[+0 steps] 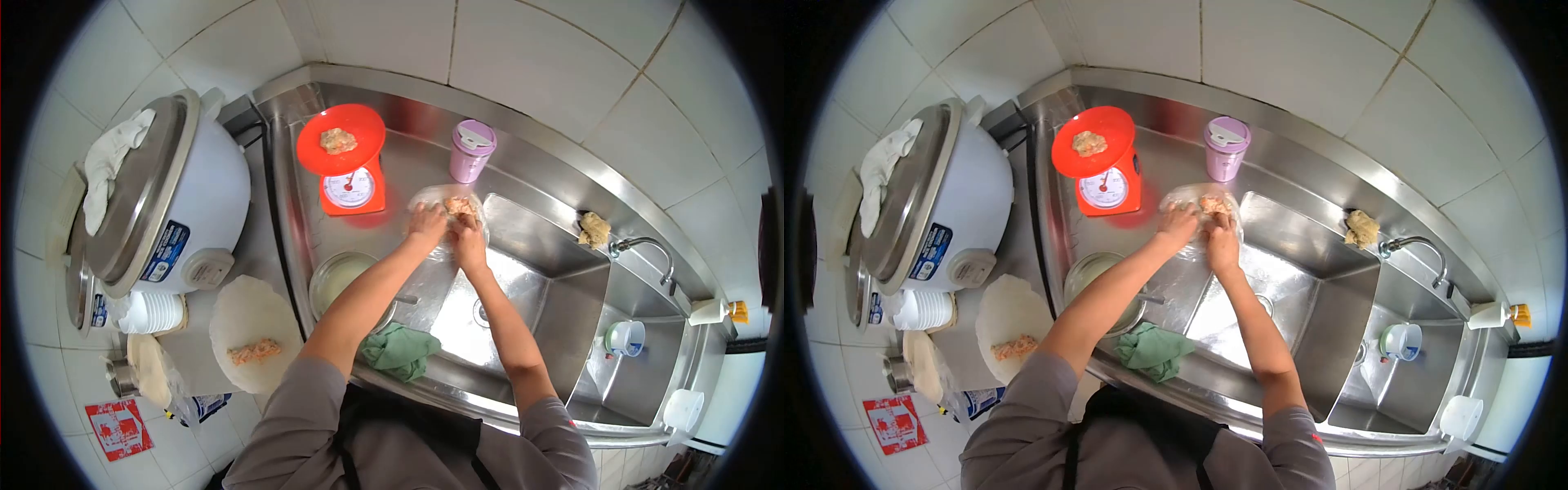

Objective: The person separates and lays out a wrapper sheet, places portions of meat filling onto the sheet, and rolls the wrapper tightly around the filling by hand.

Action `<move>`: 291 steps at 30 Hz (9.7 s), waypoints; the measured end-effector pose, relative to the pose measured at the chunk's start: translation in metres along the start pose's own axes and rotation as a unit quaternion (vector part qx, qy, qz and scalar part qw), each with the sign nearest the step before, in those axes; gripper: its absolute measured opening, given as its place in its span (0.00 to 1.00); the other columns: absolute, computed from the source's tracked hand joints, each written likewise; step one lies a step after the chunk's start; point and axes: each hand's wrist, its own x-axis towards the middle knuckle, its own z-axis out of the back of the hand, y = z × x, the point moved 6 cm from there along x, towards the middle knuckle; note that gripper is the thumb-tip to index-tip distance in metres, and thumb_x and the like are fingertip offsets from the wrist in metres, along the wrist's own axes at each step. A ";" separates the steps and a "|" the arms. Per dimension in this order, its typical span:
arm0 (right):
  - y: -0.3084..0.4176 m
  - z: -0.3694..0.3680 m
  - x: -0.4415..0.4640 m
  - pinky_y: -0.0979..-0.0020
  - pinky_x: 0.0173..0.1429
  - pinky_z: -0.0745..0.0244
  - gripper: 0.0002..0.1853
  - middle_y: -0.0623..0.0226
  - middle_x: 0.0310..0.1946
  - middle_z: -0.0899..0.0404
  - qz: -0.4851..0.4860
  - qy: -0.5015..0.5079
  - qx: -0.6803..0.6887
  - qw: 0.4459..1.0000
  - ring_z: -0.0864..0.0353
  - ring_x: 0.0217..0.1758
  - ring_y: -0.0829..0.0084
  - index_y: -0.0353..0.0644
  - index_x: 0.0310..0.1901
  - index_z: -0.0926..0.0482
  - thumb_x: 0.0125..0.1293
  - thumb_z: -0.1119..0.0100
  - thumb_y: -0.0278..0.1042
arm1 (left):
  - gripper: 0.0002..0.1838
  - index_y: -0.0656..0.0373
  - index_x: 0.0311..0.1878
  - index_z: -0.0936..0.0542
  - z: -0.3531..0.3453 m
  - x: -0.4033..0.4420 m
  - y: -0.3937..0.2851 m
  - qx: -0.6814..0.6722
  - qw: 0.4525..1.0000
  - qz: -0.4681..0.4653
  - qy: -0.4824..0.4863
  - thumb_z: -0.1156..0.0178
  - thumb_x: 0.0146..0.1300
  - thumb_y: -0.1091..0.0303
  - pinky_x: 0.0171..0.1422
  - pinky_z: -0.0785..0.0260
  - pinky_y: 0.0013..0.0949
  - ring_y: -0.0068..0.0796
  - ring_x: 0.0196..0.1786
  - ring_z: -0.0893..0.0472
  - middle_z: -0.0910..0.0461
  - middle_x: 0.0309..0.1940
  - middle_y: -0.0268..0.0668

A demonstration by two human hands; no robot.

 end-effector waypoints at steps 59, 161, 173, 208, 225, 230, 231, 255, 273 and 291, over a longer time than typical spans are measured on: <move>0.041 0.016 0.059 0.66 0.42 0.25 0.07 0.53 0.29 0.20 0.022 0.215 0.185 0.959 0.19 0.35 0.58 0.38 0.30 0.17 0.47 0.40 0.21 | 0.22 0.53 0.56 0.28 -0.001 -0.039 0.050 0.022 0.998 0.005 -0.052 0.40 0.58 0.62 0.57 0.38 0.53 0.39 0.47 0.19 0.30 0.59 0.40; 0.125 -0.056 0.231 0.70 0.40 0.27 0.18 0.69 0.29 0.22 -0.181 0.114 0.405 0.889 0.22 0.34 0.73 0.42 0.37 0.21 0.61 0.41 0.51 | 0.16 0.59 0.55 0.26 -0.001 -0.573 0.161 -0.331 0.809 0.372 -0.313 0.44 0.63 0.73 0.65 0.38 0.42 0.48 0.64 0.31 0.25 0.55 0.44; 0.086 -0.032 0.037 0.65 0.41 0.26 0.22 0.53 0.31 0.20 0.017 0.175 -0.059 0.983 0.20 0.34 0.61 0.35 0.42 0.20 0.54 0.34 0.47 | 0.24 0.56 0.60 0.31 0.002 -0.540 0.172 -0.261 0.868 0.335 -0.259 0.41 0.60 0.70 0.66 0.43 0.41 0.42 0.63 0.32 0.29 0.58 0.42; 0.400 -0.098 -0.156 0.67 0.52 0.32 0.20 0.63 0.38 0.28 0.324 0.230 0.217 0.892 0.30 0.45 0.64 0.37 0.43 0.21 0.47 0.33 0.34 | 0.24 0.56 0.51 0.21 -0.016 -0.497 0.218 -0.252 0.924 0.119 -0.262 0.34 0.46 0.75 0.53 0.32 0.36 0.38 0.49 0.25 0.23 0.46 0.36; 0.360 -0.074 -0.147 0.62 0.46 0.25 0.17 0.56 0.42 0.25 0.216 0.273 0.260 0.901 0.24 0.45 0.55 0.34 0.47 0.22 0.53 0.36 0.25 | 0.29 0.57 0.57 0.25 -0.003 -0.469 0.181 -0.191 0.944 0.105 -0.247 0.34 0.51 0.58 0.57 0.37 0.38 0.39 0.53 0.28 0.26 0.52 0.37; 0.353 -0.072 -0.147 0.61 0.45 0.25 0.15 0.53 0.41 0.23 0.198 0.271 0.284 0.898 0.22 0.43 0.52 0.35 0.44 0.22 0.52 0.37 0.23 | 0.26 0.60 0.54 0.24 -0.002 -0.442 0.162 -0.200 0.941 0.107 -0.252 0.35 0.52 0.59 0.55 0.35 0.40 0.38 0.50 0.26 0.24 0.48 0.37; 0.349 -0.073 -0.147 0.61 0.45 0.24 0.15 0.53 0.41 0.23 0.196 0.265 0.290 0.899 0.22 0.43 0.52 0.35 0.44 0.21 0.52 0.37 0.23 | 0.26 0.60 0.53 0.24 -0.006 -0.441 0.160 -0.203 0.940 0.113 -0.251 0.35 0.52 0.59 0.54 0.35 0.40 0.38 0.50 0.26 0.24 0.48 0.37; 0.461 -0.125 -0.175 0.64 0.48 0.23 0.07 0.61 0.38 0.20 0.405 0.269 0.079 0.870 0.21 0.48 0.61 0.39 0.33 0.21 0.54 0.45 0.29 | 0.24 0.60 0.54 0.24 -0.019 -0.535 0.236 -0.254 0.926 0.164 -0.225 0.34 0.52 0.64 0.57 0.37 0.41 0.41 0.56 0.28 0.25 0.50 0.40; 0.448 -0.127 -0.130 0.75 0.39 0.25 0.08 0.63 0.27 0.17 0.016 0.490 0.407 0.771 0.21 0.30 0.78 0.35 0.35 0.16 0.53 0.37 0.25 | 0.24 0.58 0.54 0.22 -0.021 -0.539 0.240 -0.292 0.902 0.149 -0.280 0.33 0.53 0.65 0.58 0.35 0.40 0.44 0.53 0.26 0.24 0.49 0.43; 0.072 -0.003 0.019 0.75 0.33 0.27 0.08 0.64 0.21 0.18 -0.120 -0.045 0.052 0.990 0.22 0.24 0.79 0.36 0.33 0.16 0.54 0.34 0.31 | 0.23 0.57 0.59 0.26 -0.009 -0.549 0.226 -0.241 0.908 0.206 -0.273 0.39 0.60 0.65 0.61 0.40 0.41 0.42 0.56 0.28 0.26 0.52 0.42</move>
